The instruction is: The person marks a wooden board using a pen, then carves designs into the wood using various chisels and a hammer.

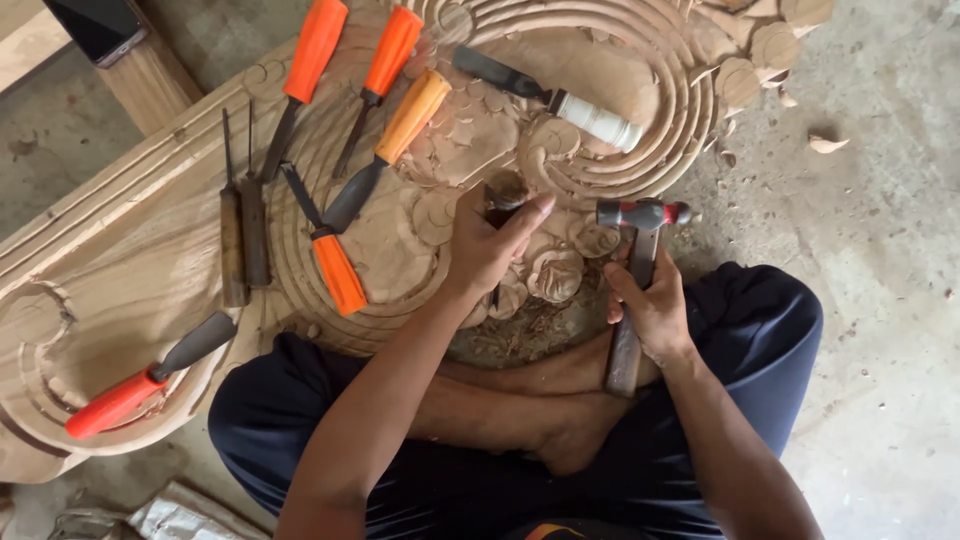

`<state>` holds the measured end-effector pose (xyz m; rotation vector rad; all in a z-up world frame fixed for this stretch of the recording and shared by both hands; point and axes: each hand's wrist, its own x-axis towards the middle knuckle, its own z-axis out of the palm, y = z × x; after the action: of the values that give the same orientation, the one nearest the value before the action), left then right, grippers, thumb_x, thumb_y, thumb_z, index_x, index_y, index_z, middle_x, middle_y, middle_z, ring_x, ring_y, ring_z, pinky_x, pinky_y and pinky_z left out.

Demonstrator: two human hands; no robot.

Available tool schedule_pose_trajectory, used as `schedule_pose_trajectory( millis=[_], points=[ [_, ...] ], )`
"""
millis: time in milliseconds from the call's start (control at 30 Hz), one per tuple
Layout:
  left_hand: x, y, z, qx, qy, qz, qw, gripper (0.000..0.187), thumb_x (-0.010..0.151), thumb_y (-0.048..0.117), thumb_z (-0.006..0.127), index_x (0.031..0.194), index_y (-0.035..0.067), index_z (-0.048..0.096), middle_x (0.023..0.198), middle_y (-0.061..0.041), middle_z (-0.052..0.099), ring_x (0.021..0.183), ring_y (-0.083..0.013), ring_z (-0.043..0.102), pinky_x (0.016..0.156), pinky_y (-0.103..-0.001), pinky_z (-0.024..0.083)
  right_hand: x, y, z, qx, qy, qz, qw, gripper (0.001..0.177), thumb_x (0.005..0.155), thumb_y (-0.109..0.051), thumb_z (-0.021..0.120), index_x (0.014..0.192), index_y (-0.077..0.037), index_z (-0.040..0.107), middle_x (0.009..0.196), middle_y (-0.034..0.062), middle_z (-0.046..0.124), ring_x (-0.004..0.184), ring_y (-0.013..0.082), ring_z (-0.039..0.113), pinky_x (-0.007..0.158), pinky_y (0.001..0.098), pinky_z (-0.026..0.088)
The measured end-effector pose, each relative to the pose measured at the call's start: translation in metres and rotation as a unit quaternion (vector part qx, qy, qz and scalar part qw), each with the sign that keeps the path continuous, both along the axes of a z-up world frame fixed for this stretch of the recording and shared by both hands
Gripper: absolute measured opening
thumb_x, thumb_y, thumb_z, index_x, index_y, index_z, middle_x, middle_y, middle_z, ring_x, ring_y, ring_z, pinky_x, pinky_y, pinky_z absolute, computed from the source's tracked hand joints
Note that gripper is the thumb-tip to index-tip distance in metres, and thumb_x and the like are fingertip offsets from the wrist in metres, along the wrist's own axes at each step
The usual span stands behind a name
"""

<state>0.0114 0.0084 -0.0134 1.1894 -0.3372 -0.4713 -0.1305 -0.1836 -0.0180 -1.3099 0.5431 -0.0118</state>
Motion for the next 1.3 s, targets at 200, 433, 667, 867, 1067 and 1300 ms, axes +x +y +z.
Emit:
schedule_pose_trajectory(
  millis=[200, 433, 667, 867, 1067, 1300],
  points=[
    [0.000, -0.012, -0.003, 0.037, -0.097, -0.024, 0.994, 0.013, 0.102, 0.022, 0.067, 0.099, 0.009, 0.068, 0.071, 0.001, 0.064, 0.049, -0.0059, 0.053, 0.041, -0.023, 0.045, -0.013, 0.000, 0.002, -0.017, 0.018, 0.004, 1.000, 0.022, 0.096, -0.001, 0.064, 0.111, -0.004, 0.048, 0.076, 0.0032, 0.058, 0.052, 0.0099, 0.054, 0.045, 0.0255, 0.049],
    [-0.024, -0.022, 0.009, 0.143, -0.163, -0.031, 0.976, 0.020, 0.094, 0.016, 0.071, 0.109, 0.006, 0.064, 0.067, 0.002, 0.067, 0.050, -0.0052, 0.062, 0.046, -0.025, 0.052, -0.016, -0.013, 0.064, -0.142, -0.111, 0.044, 0.983, 0.017, 0.101, 0.002, 0.059, 0.113, -0.003, 0.048, 0.076, 0.0061, 0.059, 0.052, 0.0119, 0.059, 0.046, 0.0259, 0.054],
    [-0.036, -0.007, 0.007, 0.127, -0.144, 0.037, 0.981, 0.012, 0.098, 0.013, 0.074, 0.099, 0.004, 0.066, 0.067, 0.001, 0.060, 0.056, -0.0064, 0.052, 0.053, -0.025, 0.040, 0.016, -0.004, 0.115, -0.248, -0.249, 0.122, 0.928, 0.020, 0.105, 0.002, 0.059, 0.122, -0.004, 0.050, 0.079, 0.0057, 0.060, 0.055, 0.0085, 0.061, 0.050, 0.0251, 0.053],
    [-0.017, -0.002, 0.021, 0.058, -0.085, 0.068, 0.992, 0.013, 0.099, 0.013, 0.071, 0.101, 0.005, 0.062, 0.076, 0.002, 0.063, 0.065, -0.0045, 0.056, 0.058, -0.024, 0.044, 0.032, 0.019, 0.128, -0.382, -0.092, 0.235, 0.889, 0.049, 0.097, -0.005, 0.064, 0.142, 0.001, 0.043, 0.067, 0.0044, 0.061, 0.045, 0.0090, 0.057, 0.041, 0.0250, 0.048],
    [-0.027, -0.001, 0.005, 0.054, -0.045, 0.059, 0.996, 0.017, 0.102, 0.017, 0.071, 0.107, 0.004, 0.062, 0.082, -0.003, 0.061, 0.071, -0.0067, 0.055, 0.063, -0.025, 0.044, 0.043, 0.022, 0.116, -0.316, -0.113, 0.203, 0.920, 0.026, 0.100, -0.008, 0.065, 0.120, -0.002, 0.049, 0.063, 0.0013, 0.058, 0.047, 0.0077, 0.056, 0.041, 0.0241, 0.046],
    [0.017, 0.008, 0.018, 0.278, -0.157, 0.014, 0.947, 0.047, 0.108, 0.027, 0.065, 0.138, 0.000, 0.043, 0.112, -0.015, 0.064, 0.101, -0.0205, 0.067, 0.081, -0.032, 0.055, 0.009, 0.000, 0.072, -0.081, -0.079, 0.054, 0.992, 0.019, 0.100, -0.002, 0.061, 0.108, -0.003, 0.044, 0.069, 0.0027, 0.052, 0.050, 0.0111, 0.053, 0.045, 0.0263, 0.047]
  ],
)
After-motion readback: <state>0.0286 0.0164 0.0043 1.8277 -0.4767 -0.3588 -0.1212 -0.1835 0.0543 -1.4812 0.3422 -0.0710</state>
